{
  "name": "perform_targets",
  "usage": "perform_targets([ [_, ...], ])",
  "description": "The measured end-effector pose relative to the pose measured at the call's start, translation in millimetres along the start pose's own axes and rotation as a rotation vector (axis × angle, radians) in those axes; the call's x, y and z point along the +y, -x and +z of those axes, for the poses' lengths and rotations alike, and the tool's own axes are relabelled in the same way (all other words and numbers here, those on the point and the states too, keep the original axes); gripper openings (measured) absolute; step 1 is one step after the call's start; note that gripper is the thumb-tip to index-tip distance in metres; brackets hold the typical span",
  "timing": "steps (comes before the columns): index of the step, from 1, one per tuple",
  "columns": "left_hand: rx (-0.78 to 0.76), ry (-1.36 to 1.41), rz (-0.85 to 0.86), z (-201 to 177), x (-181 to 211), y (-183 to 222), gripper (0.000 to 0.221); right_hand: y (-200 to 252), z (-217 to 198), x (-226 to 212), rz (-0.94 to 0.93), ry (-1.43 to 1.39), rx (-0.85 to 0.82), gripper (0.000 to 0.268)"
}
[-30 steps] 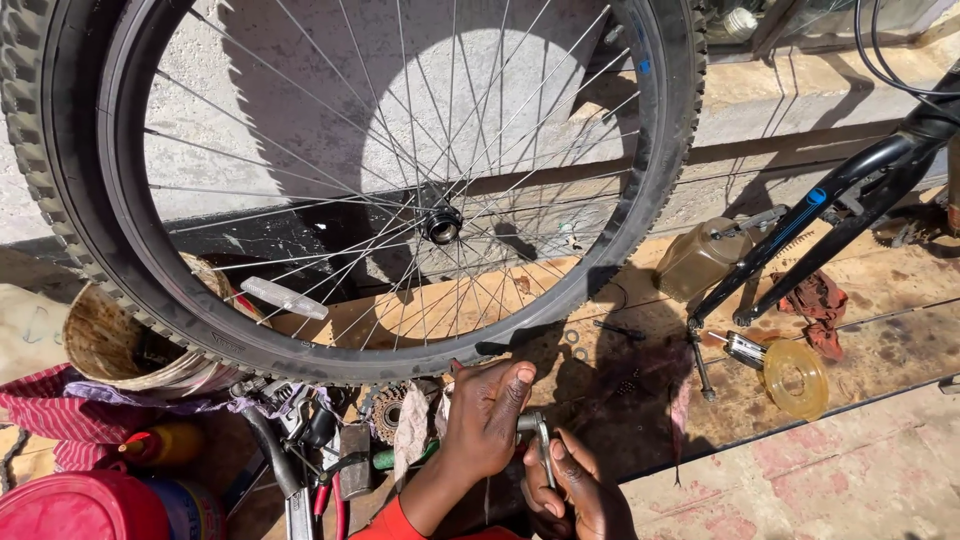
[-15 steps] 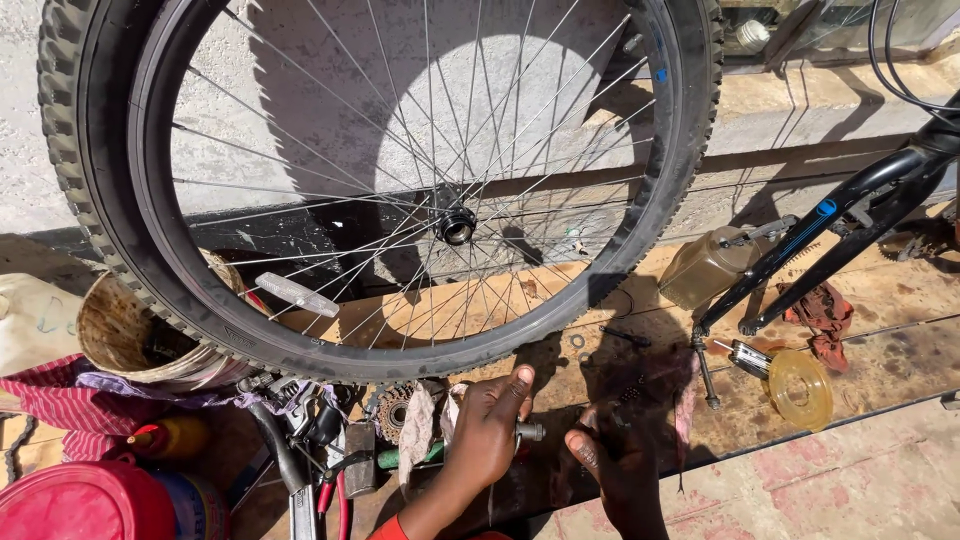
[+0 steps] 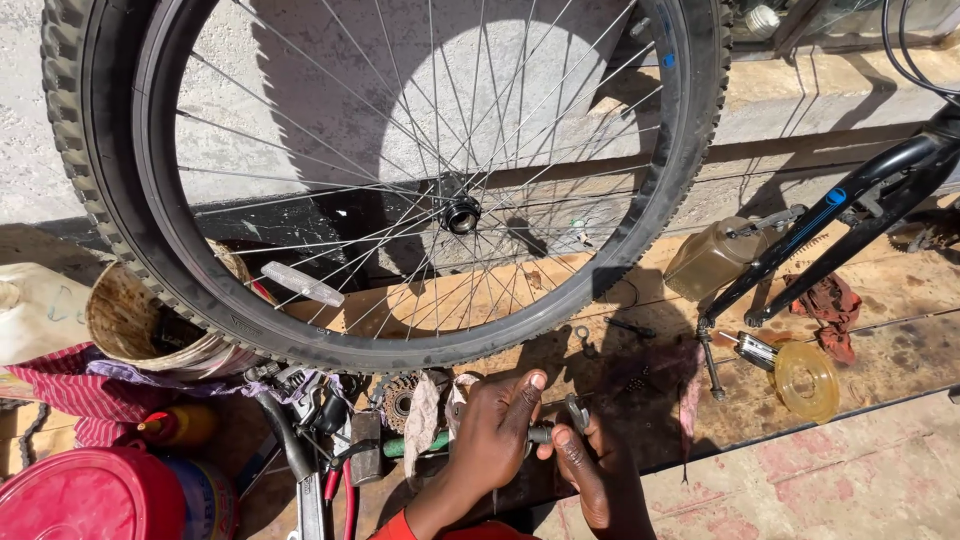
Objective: Cleaning and inspecting bicycle hub components including bearings and axle parts using a cloth.
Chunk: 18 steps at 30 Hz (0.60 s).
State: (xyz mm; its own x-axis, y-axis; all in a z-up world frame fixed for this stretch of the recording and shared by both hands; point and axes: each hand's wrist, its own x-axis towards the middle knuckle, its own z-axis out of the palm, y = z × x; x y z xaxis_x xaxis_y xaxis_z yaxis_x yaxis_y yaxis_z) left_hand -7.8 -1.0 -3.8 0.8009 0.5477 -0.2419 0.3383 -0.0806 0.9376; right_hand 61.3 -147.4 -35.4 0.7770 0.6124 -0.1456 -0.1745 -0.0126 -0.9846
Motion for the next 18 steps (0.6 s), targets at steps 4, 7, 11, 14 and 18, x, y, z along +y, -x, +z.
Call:
perform_targets([
  [4, -0.072, 0.174, 0.28, -1, 5, 2, 0.054, 10, 21, -32, 0.229, 0.122, 0.159, 0.039],
  [7, -0.01, 0.156, 0.212, 0, 5, 4, 0.057, 14, 23, -36, 0.272, 0.046, 0.168, 0.065],
  [11, -0.014, 0.178, 0.276, -1, 6, 5, 0.053, 4, 4, 4, 0.068, 0.022, 0.042, 0.021],
  [14, 0.01, 0.184, 0.258, 0, 6, 6, 0.053, 17, 25, -48, -0.057, 0.113, 0.006, 0.02],
  [18, -0.001, 0.202, 0.263, 0, 8, 7, 0.054, 14, 13, -27, 0.086, -0.006, -0.023, 0.043],
])
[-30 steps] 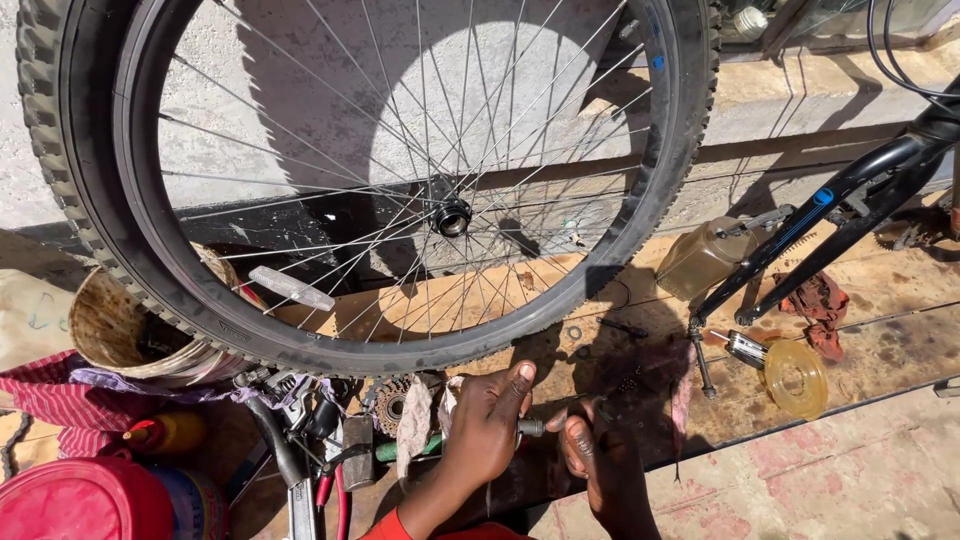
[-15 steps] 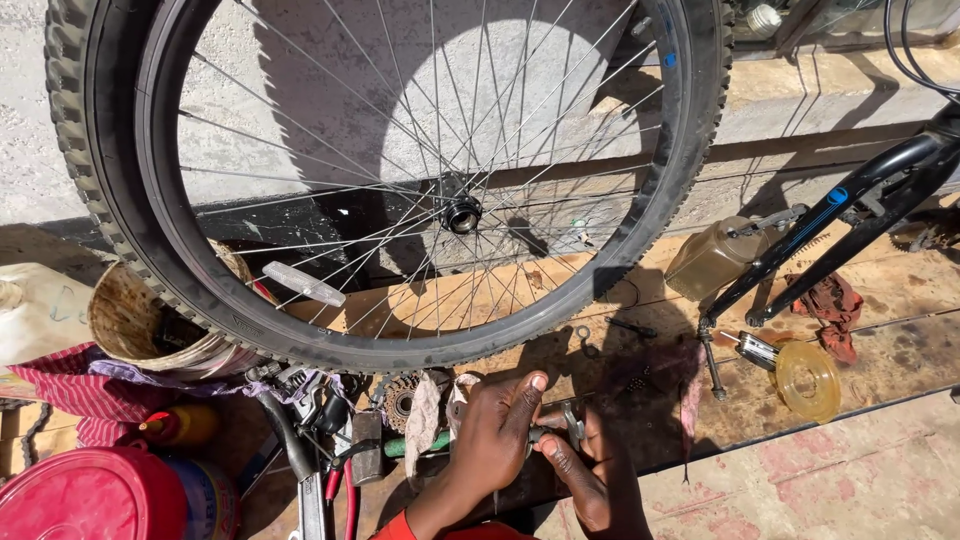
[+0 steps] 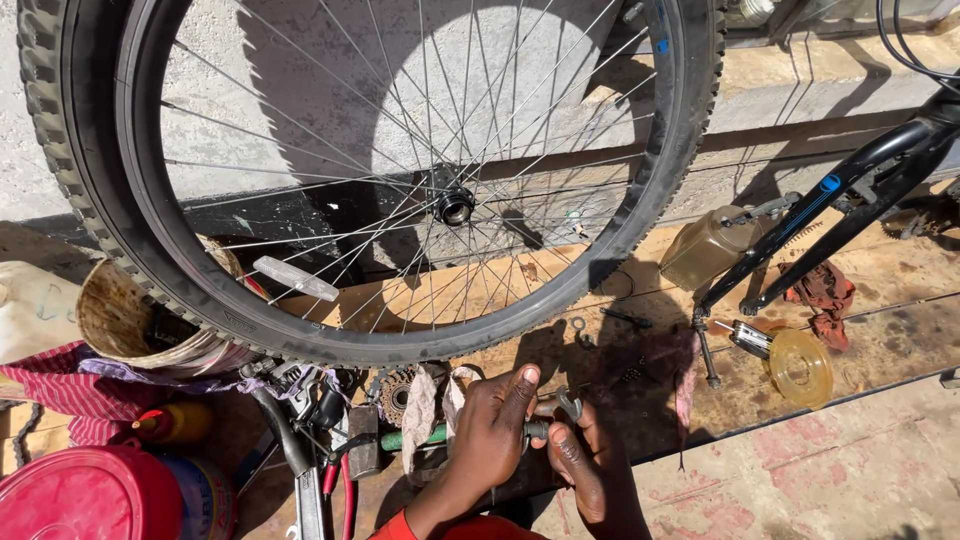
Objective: Cleaning and inspecting bicycle hub components including bearings and axle parts using a cloth.
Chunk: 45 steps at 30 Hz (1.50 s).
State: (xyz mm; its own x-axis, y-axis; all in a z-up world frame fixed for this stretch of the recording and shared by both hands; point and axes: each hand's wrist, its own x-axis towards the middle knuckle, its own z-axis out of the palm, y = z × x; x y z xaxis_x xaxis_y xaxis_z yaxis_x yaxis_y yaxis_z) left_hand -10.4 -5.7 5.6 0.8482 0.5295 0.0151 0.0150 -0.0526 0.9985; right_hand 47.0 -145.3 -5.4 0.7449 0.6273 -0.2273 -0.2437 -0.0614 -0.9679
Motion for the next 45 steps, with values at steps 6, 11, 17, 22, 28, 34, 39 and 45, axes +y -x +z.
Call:
perform_targets([
  [6, -0.001, 0.03, 0.021, 4, -5, 1, 0.055, 2, 0, 0, 0.031, -0.002, 0.103, 0.024],
  [11, 0.007, 0.021, 0.052, 7, -10, 2, 0.055, 5, 2, -7, -0.089, 0.18, 0.129, 0.022],
  [17, 0.007, 0.005, 0.032, 7, -2, 4, 0.056, 2, -6, -1, -0.058, 0.27, 0.053, 0.028],
  [22, 0.013, 0.071, 0.006, 11, -9, 3, 0.056, -4, -11, 13, -0.055, 0.062, 0.067, 0.021],
  [28, -0.004, 0.09, 0.001, 13, -9, 1, 0.056, 1, -14, 13, 0.046, 0.044, 0.093, 0.027],
  [34, -0.014, 0.026, -0.038, 16, -9, -1, 0.058, 2, -7, -13, 0.032, 0.199, 0.059, 0.026],
  [39, -0.002, 0.037, -0.053, 18, -14, -6, 0.059, -10, -22, 25, 0.18, -0.027, 0.097, 0.05],
  [45, -0.075, 0.022, -0.101, 15, -20, -9, 0.067, -24, -32, 37, 0.178, -0.049, 0.126, 0.032],
])
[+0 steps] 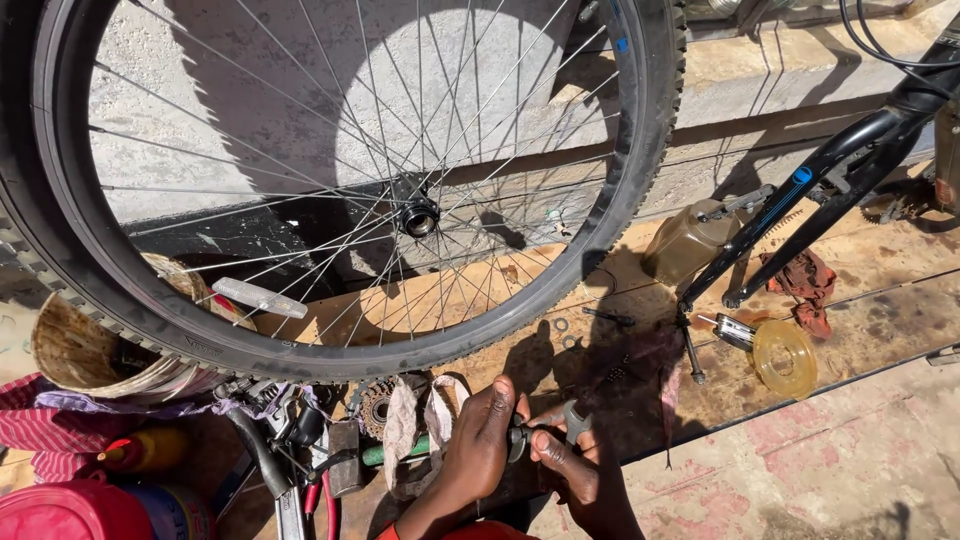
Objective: Cleaning and inspecting bicycle hub components including bearings and axle parts using a cloth.
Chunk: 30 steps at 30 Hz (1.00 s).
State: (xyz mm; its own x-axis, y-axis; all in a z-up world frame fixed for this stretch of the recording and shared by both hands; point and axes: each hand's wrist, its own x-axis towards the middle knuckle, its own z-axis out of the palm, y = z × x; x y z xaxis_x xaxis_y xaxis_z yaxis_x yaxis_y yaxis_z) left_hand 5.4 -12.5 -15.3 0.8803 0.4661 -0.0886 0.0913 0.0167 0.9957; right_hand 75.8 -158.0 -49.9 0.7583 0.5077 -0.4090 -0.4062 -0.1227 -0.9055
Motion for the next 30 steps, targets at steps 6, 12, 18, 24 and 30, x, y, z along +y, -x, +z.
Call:
perform_targets([
  [6, -0.082, -0.093, 0.128, -5, -29, -6, 0.078, -8, 1, -5, 0.111, -0.604, -0.281, 0.029],
  [12, 0.031, 0.195, -0.251, -23, -15, -8, 0.082, -66, -23, 30, -0.228, 0.48, 0.222, 0.042],
  [18, 0.146, 0.586, -0.411, -35, -35, -13, 0.077, -169, -56, 115, 0.104, 0.279, 0.278, 0.068],
  [24, 0.281, 0.737, -0.479, -51, -50, -5, 0.078, -154, -55, 12, 0.058, 0.7, 0.334, 0.04],
  [30, 0.39, 0.789, -0.465, -75, -54, 12, 0.075, -231, -160, 21, -0.24, 1.023, 0.609, 0.032],
])
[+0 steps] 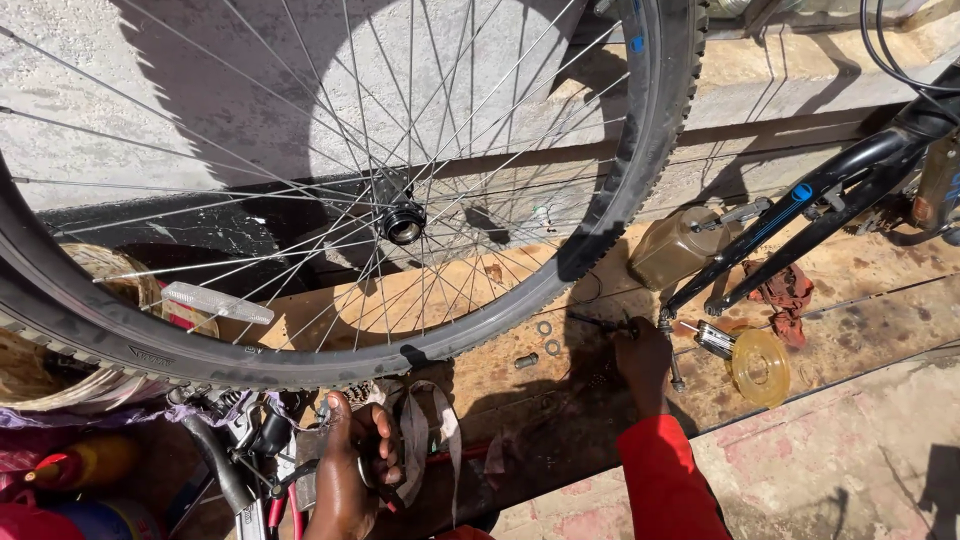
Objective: Cleaning and inspecting bicycle hub components including bearings and axle parts using a cloth.
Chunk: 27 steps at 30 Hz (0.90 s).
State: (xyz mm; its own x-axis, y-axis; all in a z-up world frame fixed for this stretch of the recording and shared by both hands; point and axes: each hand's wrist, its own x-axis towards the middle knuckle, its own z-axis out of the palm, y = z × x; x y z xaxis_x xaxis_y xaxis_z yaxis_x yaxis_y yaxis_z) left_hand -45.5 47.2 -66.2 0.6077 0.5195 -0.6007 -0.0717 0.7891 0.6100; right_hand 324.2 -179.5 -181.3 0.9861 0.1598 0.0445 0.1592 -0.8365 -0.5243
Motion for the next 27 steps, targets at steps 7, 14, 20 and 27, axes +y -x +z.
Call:
perform_targets([
  [7, 0.049, 0.095, 0.011, -12, -3, -5, 0.076, -16, -30, -40, -0.031, 0.303, -0.318, 0.039],
  [14, 0.028, 0.078, -0.02, 0, 2, 0, 0.074, -14, -24, -21, -0.153, 0.357, -0.264, 0.047],
  [20, 0.163, 0.055, -0.118, 15, -16, -16, 0.07, 78, -58, -20, 0.181, -0.733, -0.198, 0.02],
  [27, 0.273, -0.069, -0.232, 66, -51, -76, 0.072, 192, -49, 18, 0.618, -1.239, -0.329, 0.03],
])
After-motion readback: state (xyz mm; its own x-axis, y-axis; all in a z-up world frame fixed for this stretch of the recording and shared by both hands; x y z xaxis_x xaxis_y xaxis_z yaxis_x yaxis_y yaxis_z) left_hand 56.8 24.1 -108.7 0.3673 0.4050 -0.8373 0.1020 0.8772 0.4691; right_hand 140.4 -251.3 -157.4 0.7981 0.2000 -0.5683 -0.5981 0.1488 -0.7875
